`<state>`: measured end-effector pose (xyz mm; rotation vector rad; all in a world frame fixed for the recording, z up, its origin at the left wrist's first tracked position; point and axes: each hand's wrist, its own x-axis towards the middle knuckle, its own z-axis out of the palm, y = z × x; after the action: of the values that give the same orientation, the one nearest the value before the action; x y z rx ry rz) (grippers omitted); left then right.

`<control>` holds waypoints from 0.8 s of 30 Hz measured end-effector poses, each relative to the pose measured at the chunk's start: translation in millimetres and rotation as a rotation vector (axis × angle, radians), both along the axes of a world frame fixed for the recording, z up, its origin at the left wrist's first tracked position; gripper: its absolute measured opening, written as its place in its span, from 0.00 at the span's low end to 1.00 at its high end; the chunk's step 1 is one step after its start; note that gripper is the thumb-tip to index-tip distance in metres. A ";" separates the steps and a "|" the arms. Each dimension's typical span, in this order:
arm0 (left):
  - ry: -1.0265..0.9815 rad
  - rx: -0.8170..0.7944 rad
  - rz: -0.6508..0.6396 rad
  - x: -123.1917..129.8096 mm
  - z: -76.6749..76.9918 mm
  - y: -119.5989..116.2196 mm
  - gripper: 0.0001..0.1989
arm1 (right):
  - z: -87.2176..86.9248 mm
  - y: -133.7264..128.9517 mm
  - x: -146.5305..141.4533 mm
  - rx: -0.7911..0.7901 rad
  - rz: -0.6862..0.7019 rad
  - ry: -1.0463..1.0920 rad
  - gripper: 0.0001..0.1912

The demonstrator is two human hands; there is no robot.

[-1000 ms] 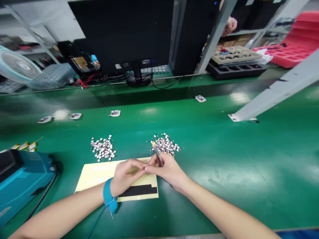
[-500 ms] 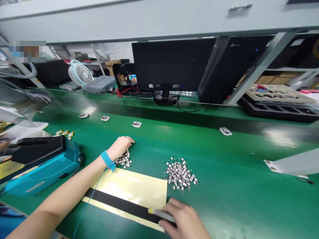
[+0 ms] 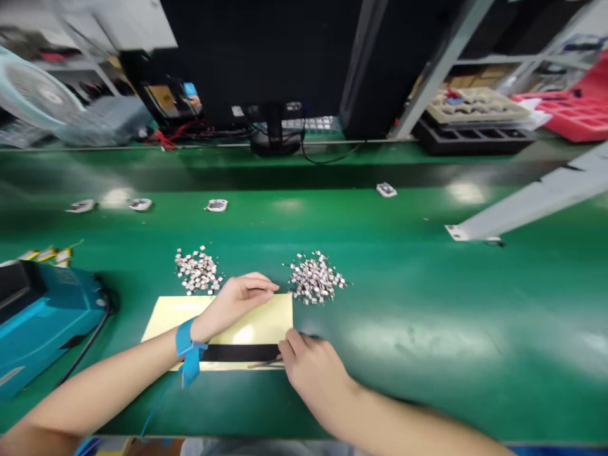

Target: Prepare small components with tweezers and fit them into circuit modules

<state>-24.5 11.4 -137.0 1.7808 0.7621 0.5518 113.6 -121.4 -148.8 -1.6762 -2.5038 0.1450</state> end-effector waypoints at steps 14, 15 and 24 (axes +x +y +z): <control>-0.106 0.411 0.090 1.5 -7.5 -23.8 0.03 | 15.5 42.3 23.2 -0.578 -0.444 1.327 0.09; -0.112 0.431 0.083 1.7 -7.2 -24.8 0.04 | 16.0 43.9 21.8 -0.546 -0.458 1.433 0.10; -0.168 0.736 0.052 0.5 -10.4 -30.2 0.18 | 14.7 42.1 13.1 -0.592 -0.502 1.540 0.13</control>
<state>-24.0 -18.9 -147.4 2.3416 0.5156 1.1034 126.7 -79.3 -134.1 -1.2941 -0.8865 1.4942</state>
